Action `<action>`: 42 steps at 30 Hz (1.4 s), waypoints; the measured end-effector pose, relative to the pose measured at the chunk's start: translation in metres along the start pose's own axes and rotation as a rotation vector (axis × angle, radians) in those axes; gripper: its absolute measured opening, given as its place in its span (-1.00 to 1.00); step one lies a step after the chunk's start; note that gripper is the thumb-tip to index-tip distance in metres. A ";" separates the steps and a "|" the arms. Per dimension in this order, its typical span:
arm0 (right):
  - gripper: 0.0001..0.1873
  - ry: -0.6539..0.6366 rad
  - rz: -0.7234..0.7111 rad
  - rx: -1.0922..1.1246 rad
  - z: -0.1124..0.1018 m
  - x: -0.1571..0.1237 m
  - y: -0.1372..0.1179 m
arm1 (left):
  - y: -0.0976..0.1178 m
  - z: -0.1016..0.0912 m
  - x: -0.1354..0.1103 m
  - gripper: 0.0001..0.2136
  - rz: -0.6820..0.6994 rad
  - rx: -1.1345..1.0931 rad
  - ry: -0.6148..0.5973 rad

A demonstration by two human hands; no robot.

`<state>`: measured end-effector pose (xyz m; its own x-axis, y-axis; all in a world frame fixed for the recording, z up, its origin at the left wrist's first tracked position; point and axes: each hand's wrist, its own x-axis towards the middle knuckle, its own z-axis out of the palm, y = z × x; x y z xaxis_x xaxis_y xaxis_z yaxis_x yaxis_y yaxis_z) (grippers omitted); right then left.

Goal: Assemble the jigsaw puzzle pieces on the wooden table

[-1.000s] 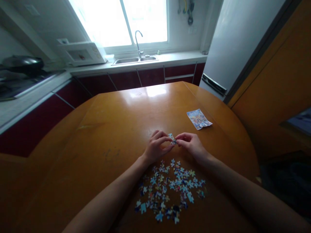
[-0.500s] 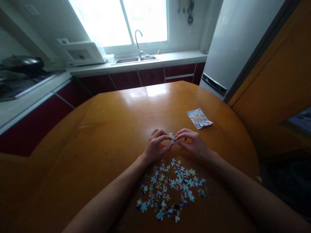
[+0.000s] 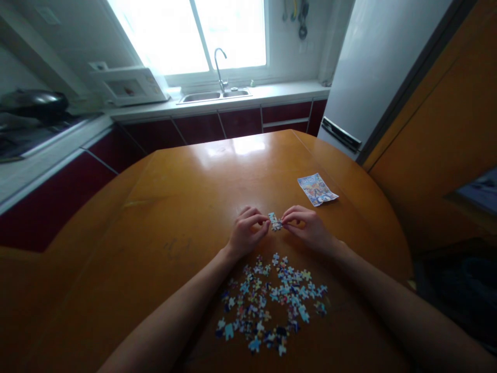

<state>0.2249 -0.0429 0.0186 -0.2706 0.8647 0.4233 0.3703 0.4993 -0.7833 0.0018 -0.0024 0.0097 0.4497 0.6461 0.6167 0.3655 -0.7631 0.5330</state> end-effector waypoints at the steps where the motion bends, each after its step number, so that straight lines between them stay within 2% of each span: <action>1: -0.93 0.002 -0.012 -0.005 0.000 0.000 0.001 | -0.001 0.001 0.000 -0.87 0.003 -0.007 -0.012; 5: -0.93 0.022 -0.051 -0.010 0.002 0.001 0.003 | -0.004 0.003 -0.001 -0.90 0.015 -0.025 -0.016; 12: -0.92 0.011 -0.024 -0.011 0.004 -0.001 0.003 | -0.002 0.002 0.000 -0.92 0.038 -0.042 -0.030; 24: -0.92 -0.008 0.023 0.020 0.005 0.000 0.001 | -0.001 0.002 0.000 -0.88 -0.007 -0.033 -0.037; 31: -0.90 -0.035 0.041 0.009 0.005 -0.002 0.007 | -0.004 0.003 0.000 -0.83 -0.094 -0.017 -0.061; 36: -0.92 -0.053 0.071 -0.008 0.006 -0.002 0.009 | -0.005 0.003 -0.001 -0.82 -0.083 -0.001 -0.122; 42: -0.92 -0.064 0.098 -0.026 0.007 -0.003 0.009 | -0.004 0.003 0.000 -0.82 -0.093 0.000 -0.092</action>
<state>0.2226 -0.0416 0.0075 -0.2875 0.9046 0.3146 0.4205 0.4143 -0.8072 0.0023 0.0009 0.0058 0.4873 0.7098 0.5087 0.4086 -0.7002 0.5855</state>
